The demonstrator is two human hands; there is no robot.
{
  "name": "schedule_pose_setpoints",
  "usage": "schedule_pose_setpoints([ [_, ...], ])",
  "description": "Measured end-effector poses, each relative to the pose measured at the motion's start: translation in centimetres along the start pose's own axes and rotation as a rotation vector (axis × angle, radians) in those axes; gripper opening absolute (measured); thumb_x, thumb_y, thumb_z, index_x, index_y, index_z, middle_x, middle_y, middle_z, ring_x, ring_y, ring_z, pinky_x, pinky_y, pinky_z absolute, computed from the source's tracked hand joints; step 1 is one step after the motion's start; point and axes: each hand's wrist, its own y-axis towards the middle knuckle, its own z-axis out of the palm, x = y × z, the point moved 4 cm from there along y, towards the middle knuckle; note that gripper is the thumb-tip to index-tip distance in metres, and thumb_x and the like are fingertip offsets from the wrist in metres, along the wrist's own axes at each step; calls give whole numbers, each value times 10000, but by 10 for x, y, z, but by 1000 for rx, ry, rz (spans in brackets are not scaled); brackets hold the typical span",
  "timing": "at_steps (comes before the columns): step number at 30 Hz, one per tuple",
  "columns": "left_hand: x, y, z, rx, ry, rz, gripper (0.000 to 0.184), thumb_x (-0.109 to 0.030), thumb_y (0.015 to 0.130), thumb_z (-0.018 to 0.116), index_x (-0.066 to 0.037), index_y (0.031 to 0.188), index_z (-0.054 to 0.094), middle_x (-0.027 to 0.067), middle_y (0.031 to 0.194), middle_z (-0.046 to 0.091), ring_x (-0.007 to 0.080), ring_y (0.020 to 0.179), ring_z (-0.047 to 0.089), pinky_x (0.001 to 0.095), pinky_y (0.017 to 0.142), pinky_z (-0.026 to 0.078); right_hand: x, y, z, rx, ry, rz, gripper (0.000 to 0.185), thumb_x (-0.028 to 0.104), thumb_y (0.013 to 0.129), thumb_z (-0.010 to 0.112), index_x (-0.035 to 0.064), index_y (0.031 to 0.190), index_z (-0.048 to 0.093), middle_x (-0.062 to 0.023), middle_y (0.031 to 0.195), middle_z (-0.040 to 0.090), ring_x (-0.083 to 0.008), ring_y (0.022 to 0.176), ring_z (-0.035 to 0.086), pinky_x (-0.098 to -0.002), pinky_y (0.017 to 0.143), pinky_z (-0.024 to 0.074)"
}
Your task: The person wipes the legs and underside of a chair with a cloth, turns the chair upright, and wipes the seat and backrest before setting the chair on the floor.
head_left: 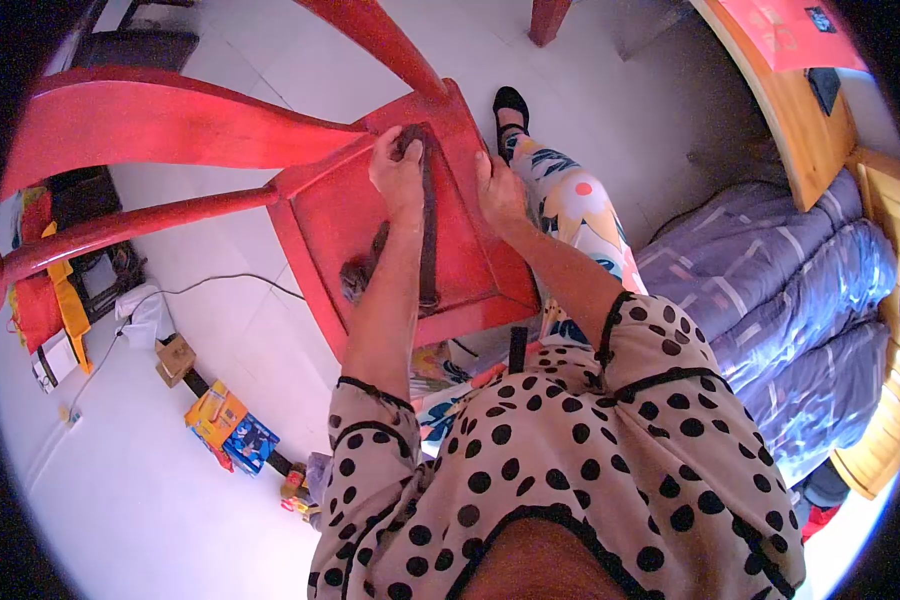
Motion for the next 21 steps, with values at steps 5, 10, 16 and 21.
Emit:
schedule_pose_setpoints([
  [5,0,-3,21,-78,278,219,303,-22,758,720,0,1057,681,179,975,677,348,900,662,416,843,528,-6,4,6,-77,10,-46,625,504,1006,388,-56,1023,665,-342,920,653,-517,888,634,-586,813,499],
  [10,-16,-4,25,39,598,407,264,-43,783,686,-50,1047,686,160,976,646,366,928,627,439,808,520,-3,1,5,-86,29,-63,591,488,1019,368,-36,1039,639,-333,949,644,-521,950,606,-570,828,476],
  [16,-18,-7,8,237,541,590,215,-37,809,645,-63,1018,684,136,948,613,363,916,604,449,798,506,3,-3,-1,-49,89,-40,573,473,1028,360,-35,1045,625,-336,957,637,-520,967,597,-566,818,469],
  [21,-10,-46,-4,262,435,620,207,-11,810,618,-49,1000,691,133,925,604,363,872,585,440,758,494,3,-3,-1,-9,-28,16,603,487,1028,346,-45,1036,631,-346,939,636,-532,952,600,-578,811,473],
])
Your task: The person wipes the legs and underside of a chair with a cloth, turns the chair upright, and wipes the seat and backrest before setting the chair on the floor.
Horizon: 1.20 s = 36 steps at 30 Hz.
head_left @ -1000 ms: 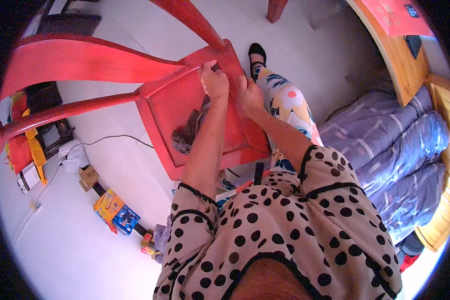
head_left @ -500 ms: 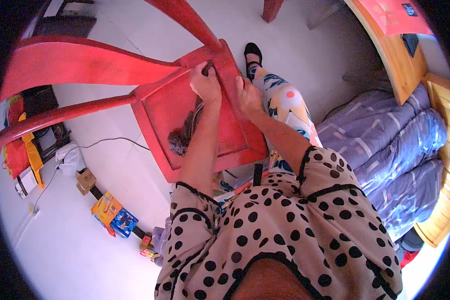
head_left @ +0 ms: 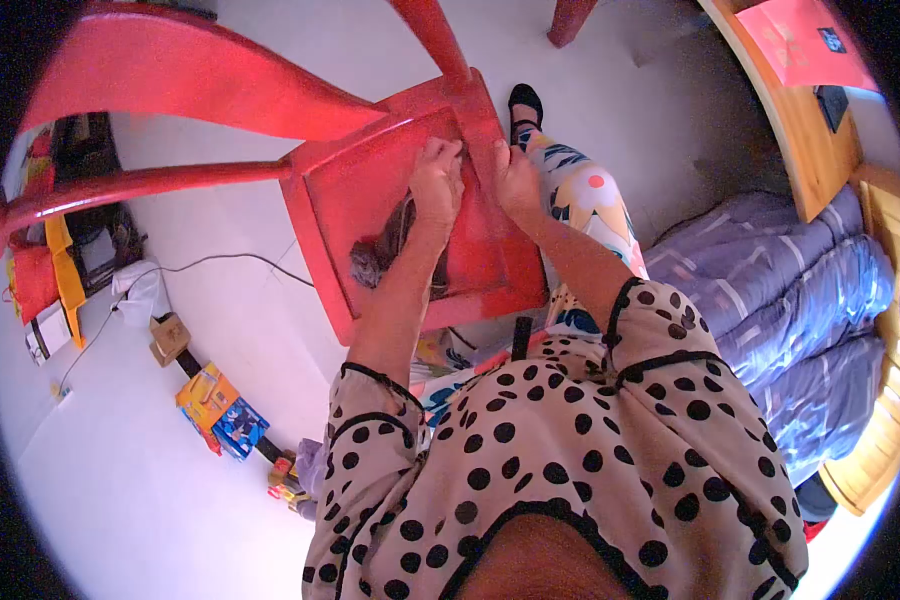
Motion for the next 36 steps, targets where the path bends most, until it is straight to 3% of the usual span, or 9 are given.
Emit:
schedule_pose_setpoints([
  [3,-7,-33,4,-24,37,65,220,-14,795,620,-35,1004,688,131,913,599,357,874,579,431,743,483,11,-9,-11,-62,35,-82,628,501,1027,338,-49,1030,641,-360,937,630,-544,945,596,-585,815,472],
  [5,5,-64,14,110,-127,-197,261,-13,780,618,-44,1029,689,120,928,596,334,885,576,418,745,472,9,-6,-8,-85,86,-128,642,507,1027,332,-49,1019,651,-368,936,626,-550,940,594,-588,818,471],
  [7,-26,-79,-5,140,20,-11,279,-22,779,616,-53,1046,692,112,950,598,320,904,576,410,762,465,1,0,-3,-65,41,-128,650,507,1027,329,-54,1014,656,-372,925,626,-550,933,597,-588,816,472],
  [10,-45,-106,-12,141,128,107,215,-40,800,652,-84,1003,709,87,862,631,311,826,612,420,707,475,-11,11,7,-62,38,-122,656,503,1029,326,-59,998,662,-377,907,624,-548,928,601,-588,812,474],
  [17,-65,-177,-14,417,162,141,314,-76,807,599,-120,1101,700,84,1081,625,299,1017,584,438,844,450,-17,13,10,-100,-64,-196,644,491,1026,353,-65,964,672,-383,894,622,-550,909,605,-562,795,493],
  [20,-73,-180,-22,437,145,138,373,-67,803,581,-128,1156,685,86,1117,609,300,1056,562,440,871,436,-18,8,12,-195,7,-256,653,497,1021,351,-67,966,675,-380,907,627,-542,923,608,-555,812,495],
  [25,-79,-172,-29,432,126,157,394,-52,758,597,-103,1141,672,81,1085,578,275,1037,538,398,880,416,-4,5,1,-69,-1,-157,677,513,1019,332,-70,989,673,-373,966,630,-528,969,606,-566,865,477],
  [34,-68,-154,-27,659,224,492,390,-104,755,604,-138,1142,640,51,1117,564,252,1074,519,388,913,415,-15,10,9,-58,-54,-114,685,528,1022,295,-45,1063,668,-347,1034,638,-519,1015,597,-555,913,468],
  [36,-63,-149,-23,815,223,471,465,-98,768,590,-158,1229,612,68,1196,575,290,1134,517,439,983,411,-13,9,8,-99,-64,-134,672,515,1021,316,-51,1010,679,-339,984,650,-505,975,620,-546,898,482],
])
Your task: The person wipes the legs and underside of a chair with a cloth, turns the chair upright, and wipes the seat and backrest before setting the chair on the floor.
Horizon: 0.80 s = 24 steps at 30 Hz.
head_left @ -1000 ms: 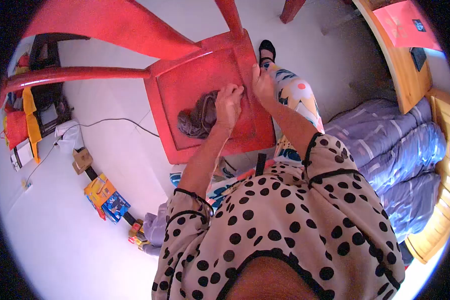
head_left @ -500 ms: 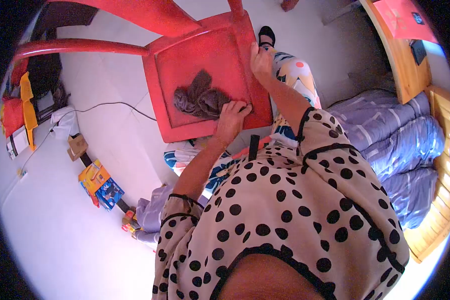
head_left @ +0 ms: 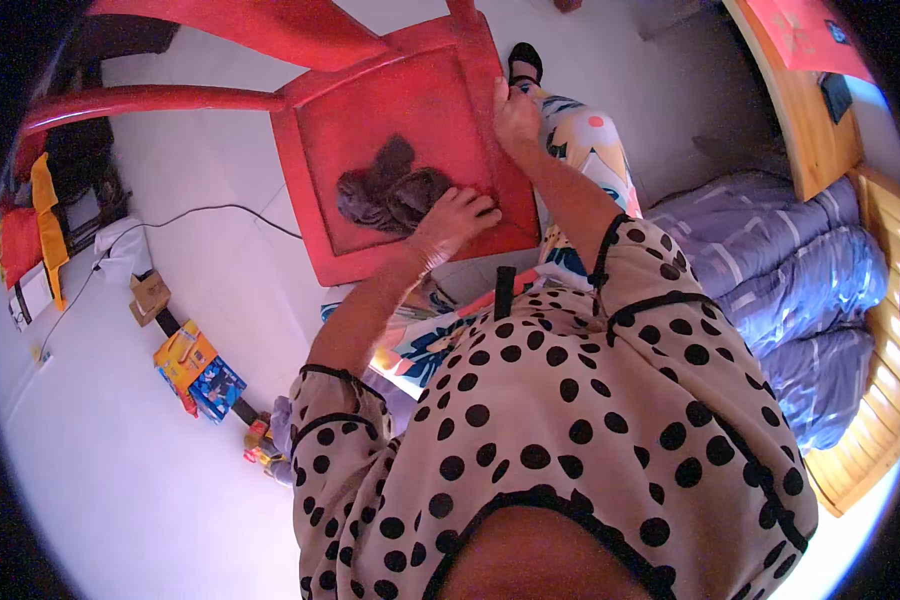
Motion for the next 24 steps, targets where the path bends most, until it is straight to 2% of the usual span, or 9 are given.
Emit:
schedule_pose_setpoints([
  [2,1,0,1,77,-21,4,500,-101,777,584,-167,1272,595,75,1239,580,306,1167,515,460,1016,415,3,1,-1,-41,-45,-15,656,489,1016,365,-68,912,697,-326,886,673,-478,897,666,-531,868,507],
  [7,13,-26,1,70,62,-15,484,-117,768,599,-163,1250,594,71,1239,582,296,1171,519,431,1005,435,2,2,0,-53,-5,-52,662,488,1017,359,-73,906,692,-339,906,664,-495,916,651,-551,862,498],
  [8,18,-35,0,20,89,-10,452,-129,763,601,-154,1214,608,59,1192,582,279,1146,520,418,982,436,2,3,0,-48,-1,-55,663,488,1017,359,-75,908,691,-342,910,663,-497,920,649,-555,862,497],
  [10,23,-55,-5,-67,141,-2,391,-154,752,605,-138,1142,635,35,1098,581,247,1095,522,393,936,439,8,-3,-6,18,27,6,665,505,1021,335,-62,979,681,-352,977,643,-513,975,616,-554,888,480],
  [16,15,-48,-30,36,199,-29,480,-157,698,715,-125,1169,629,56,1200,581,299,1184,511,435,1013,418,7,-2,-7,57,24,62,683,513,1020,319,-75,1046,665,-363,1017,630,-525,1014,593,-554,918,461],
  [19,10,-67,-71,-470,-14,-309,515,-157,723,745,-105,1220,618,85,1269,567,331,1219,497,464,1021,420,14,-3,-10,98,49,82,696,518,1019,308,-84,1076,653,-359,1053,626,-519,1047,585,-549,940,451],
  [20,20,-84,-73,-544,-8,-479,471,-156,796,724,-111,1252,613,116,1300,559,356,1207,500,483,997,434,17,-5,-13,118,63,87,701,520,1019,304,-86,1086,649,-357,1068,624,-517,1060,582,-546,947,447],
  [23,69,-157,-37,-977,85,-1180,434,-193,865,682,-124,1284,593,152,1281,572,371,1215,494,495,980,440,20,-5,-13,18,115,-68,753,551,1008,295,-104,1071,660,-349,1039,646,-515,1041,604,-544,902,475],
  [24,82,-176,-21,-1026,95,-1349,423,-231,895,649,-126,1299,581,157,1279,575,368,1217,495,493,987,430,16,-4,-11,47,106,-55,736,540,1012,293,-99,1104,648,-348,1079,633,-511,1075,586,-532,927,464],
])
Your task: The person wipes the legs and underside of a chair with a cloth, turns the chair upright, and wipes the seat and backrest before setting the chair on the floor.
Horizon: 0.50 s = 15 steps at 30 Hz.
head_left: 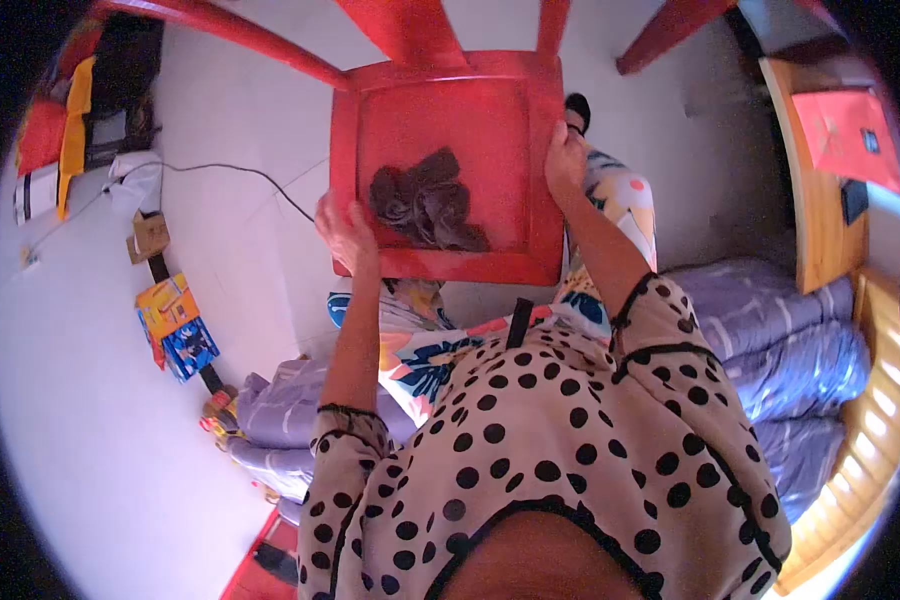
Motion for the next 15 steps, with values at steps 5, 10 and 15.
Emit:
schedule_pose_setpoints([
  [5,55,-4,43,5,314,-577,436,-391,1003,470,-107,1326,540,170,1237,595,351,1182,516,472,1008,374,-8,7,5,90,-41,86,713,526,1021,293,-87,1211,605,-338,1214,590,-494,1176,535,-491,996,431],
  [10,43,-4,41,32,429,-550,396,-383,1019,418,-80,1224,571,153,1124,607,336,1090,542,464,964,369,-10,4,5,51,-62,60,741,561,1014,297,-79,1246,591,-329,1219,598,-495,1182,535,-482,1013,418],
  [15,46,4,34,79,399,-499,350,-374,1015,423,-82,1142,567,157,1075,604,335,1050,566,477,927,396,0,3,6,27,-70,-10,770,569,1012,301,-110,1273,555,-350,1254,569,-496,1197,522,-478,1029,402],
])
